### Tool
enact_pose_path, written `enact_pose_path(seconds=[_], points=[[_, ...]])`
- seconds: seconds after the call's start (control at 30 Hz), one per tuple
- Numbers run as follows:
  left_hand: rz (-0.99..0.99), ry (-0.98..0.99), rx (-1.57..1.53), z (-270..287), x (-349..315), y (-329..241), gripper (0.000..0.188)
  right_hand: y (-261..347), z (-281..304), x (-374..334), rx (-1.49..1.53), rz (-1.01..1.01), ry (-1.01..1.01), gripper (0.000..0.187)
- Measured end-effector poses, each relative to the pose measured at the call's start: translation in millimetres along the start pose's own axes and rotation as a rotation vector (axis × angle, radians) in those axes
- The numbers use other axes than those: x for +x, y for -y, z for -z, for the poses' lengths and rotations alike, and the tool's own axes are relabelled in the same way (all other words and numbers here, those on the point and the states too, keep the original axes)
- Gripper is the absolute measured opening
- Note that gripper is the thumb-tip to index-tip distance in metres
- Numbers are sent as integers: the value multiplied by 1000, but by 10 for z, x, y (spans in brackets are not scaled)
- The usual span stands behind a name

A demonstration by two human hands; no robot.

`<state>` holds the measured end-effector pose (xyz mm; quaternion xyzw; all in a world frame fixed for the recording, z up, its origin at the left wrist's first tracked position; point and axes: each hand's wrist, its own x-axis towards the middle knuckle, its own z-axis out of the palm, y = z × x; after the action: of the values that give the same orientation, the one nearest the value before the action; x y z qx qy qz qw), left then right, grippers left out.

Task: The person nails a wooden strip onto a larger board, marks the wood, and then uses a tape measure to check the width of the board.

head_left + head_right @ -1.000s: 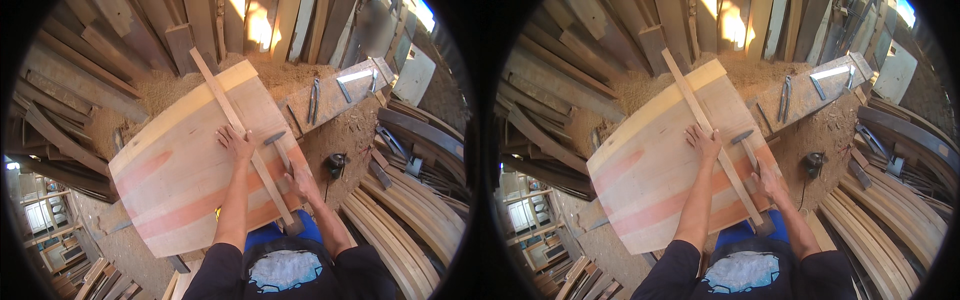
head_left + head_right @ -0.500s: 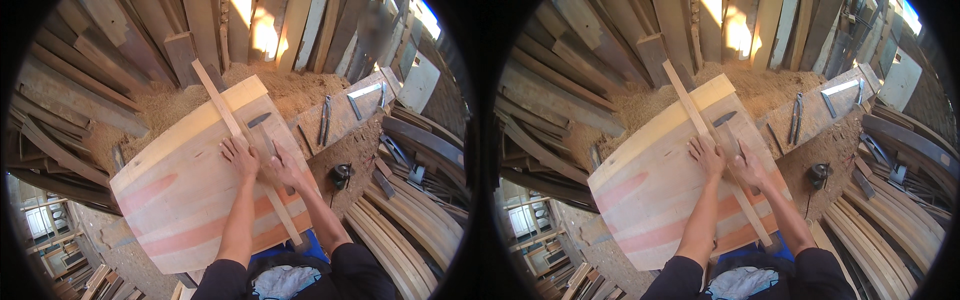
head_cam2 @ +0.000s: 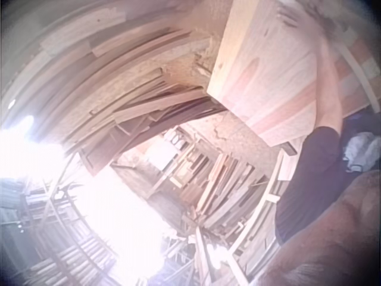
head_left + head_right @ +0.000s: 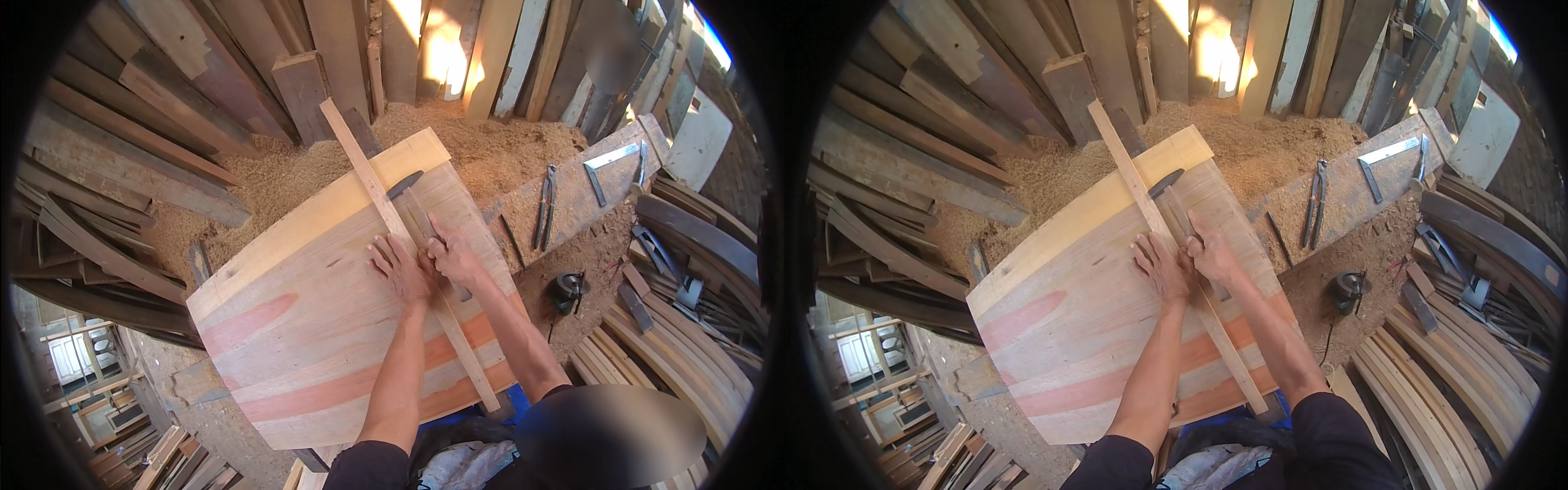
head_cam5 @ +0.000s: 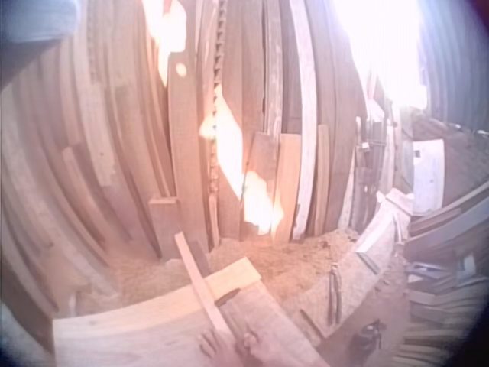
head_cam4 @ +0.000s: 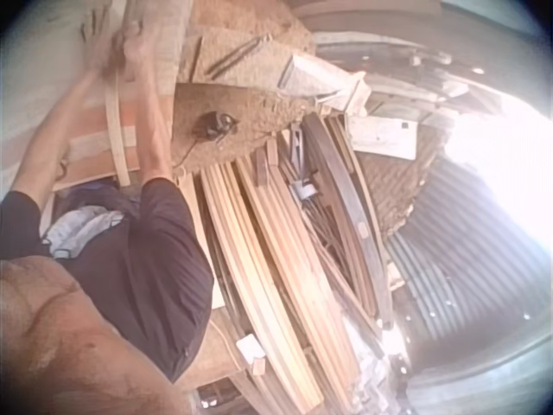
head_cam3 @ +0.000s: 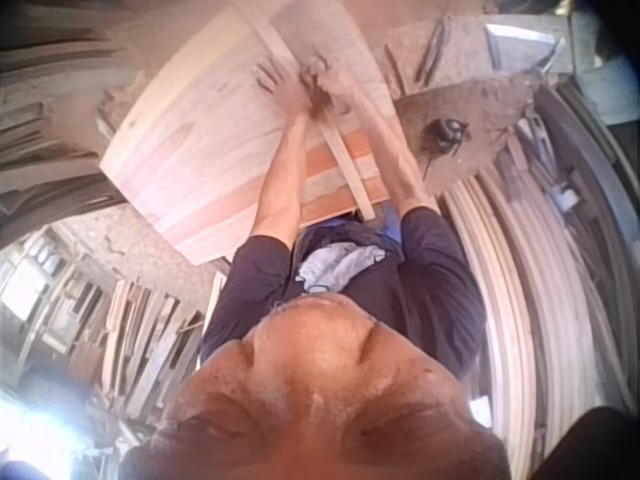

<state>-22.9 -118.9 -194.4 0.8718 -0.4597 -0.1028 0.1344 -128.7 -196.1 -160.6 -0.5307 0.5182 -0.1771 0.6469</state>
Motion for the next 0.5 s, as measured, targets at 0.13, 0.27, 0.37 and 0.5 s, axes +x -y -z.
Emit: enact_pose_path(seconds=[0.13,0.27,0.37,0.5], points=[[1,-1,-17,6,-12,7,82,55,15,-13,3,102,-35,59],[16,12,-17,19,2,24,82,176,44,-60,1,-54,69,59],[-2,19,23,-1,-10,32,82,109,161,33,-100,20,67,59],[-7,25,-6,24,-9,-57,79,-36,103,-63,-371,567,-250,59]])
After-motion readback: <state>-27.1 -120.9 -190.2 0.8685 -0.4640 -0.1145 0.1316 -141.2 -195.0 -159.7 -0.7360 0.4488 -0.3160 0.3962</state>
